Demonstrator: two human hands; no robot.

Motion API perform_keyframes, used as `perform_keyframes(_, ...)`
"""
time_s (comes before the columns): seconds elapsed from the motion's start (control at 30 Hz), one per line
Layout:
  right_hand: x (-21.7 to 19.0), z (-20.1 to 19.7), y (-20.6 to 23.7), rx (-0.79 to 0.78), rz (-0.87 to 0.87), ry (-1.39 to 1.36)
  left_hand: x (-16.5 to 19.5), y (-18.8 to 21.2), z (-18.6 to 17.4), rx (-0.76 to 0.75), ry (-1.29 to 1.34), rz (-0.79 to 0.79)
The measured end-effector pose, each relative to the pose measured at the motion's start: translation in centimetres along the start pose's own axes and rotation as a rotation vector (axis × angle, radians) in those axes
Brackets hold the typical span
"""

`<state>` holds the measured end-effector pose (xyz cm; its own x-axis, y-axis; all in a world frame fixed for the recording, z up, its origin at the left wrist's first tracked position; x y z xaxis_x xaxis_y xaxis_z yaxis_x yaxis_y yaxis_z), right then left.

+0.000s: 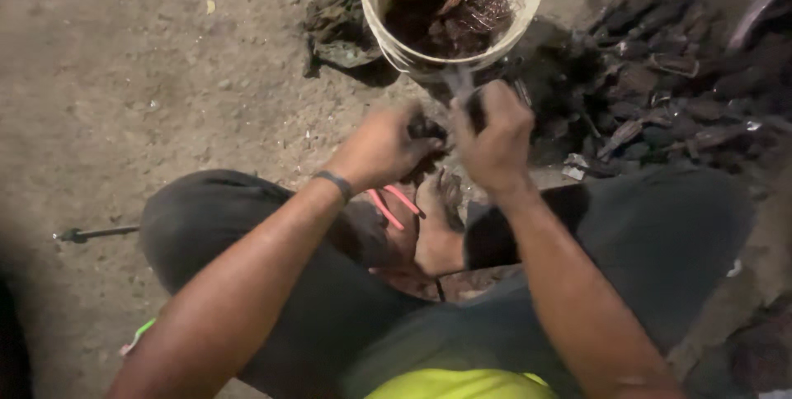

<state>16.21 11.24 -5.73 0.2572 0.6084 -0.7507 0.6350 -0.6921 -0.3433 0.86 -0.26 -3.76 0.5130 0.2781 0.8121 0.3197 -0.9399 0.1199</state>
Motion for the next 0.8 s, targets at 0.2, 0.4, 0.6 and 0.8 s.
perform_keyframes(0.2, 1.4, -0.4, -0.8, 0.086, 0.43, -0.302, 0.5, -0.2, -1.5, -0.026, 0.355, -0.276)
perform_keyframes(0.4, -0.1, -0.8, -0.6, 0.079, 0.251, -0.254, 0.9, 0.0, -1.7, 0.043, 0.066, 0.199)
perform_keyframes(0.6, -1.7, -2.3, -0.2, 0.074, 0.444, -0.713, 0.0, 0.5, -1.8, 0.054, 0.146, 0.104)
perform_keyframes(0.8, -2.0, -3.2, 0.1, 0.043, 0.551, -0.771, 0.5, 0.6, -1.7, -0.029, 0.345, -0.071)
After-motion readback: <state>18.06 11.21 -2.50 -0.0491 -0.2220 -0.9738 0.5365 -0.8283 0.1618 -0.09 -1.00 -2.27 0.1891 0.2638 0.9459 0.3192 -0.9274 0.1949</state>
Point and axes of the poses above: each hand's wrist, its own y-axis away from the middle knuckle, its own z-axis out of the palm, x = y × z, the point moved 1 cm from there along -y, towards the middle knuckle, and after that the axes turned 1 degree about -x, right-handed, at the moved point
